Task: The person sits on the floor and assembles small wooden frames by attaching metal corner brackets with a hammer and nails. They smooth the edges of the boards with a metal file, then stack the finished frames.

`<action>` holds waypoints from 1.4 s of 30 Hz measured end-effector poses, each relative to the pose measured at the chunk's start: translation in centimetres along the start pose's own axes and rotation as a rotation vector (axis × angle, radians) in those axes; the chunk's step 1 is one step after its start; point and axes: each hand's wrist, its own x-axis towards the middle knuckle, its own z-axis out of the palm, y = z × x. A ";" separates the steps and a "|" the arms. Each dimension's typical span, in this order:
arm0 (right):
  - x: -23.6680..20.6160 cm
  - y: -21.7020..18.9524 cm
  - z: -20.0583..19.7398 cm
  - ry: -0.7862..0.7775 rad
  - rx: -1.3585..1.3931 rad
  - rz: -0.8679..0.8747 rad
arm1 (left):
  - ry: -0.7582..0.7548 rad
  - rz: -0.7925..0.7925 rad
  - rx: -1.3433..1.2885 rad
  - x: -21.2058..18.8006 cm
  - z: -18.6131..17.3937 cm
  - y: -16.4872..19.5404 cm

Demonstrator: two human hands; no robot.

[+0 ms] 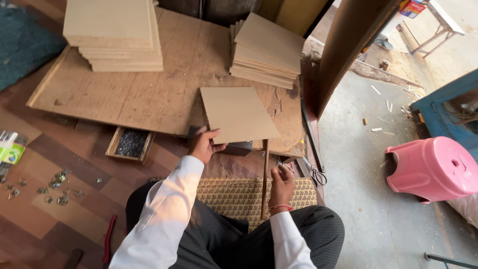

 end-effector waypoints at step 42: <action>9.0 -6.8 -0.9 -0.287 -0.089 -0.108 | 0.244 0.482 1.485 10.3 6.1 1.3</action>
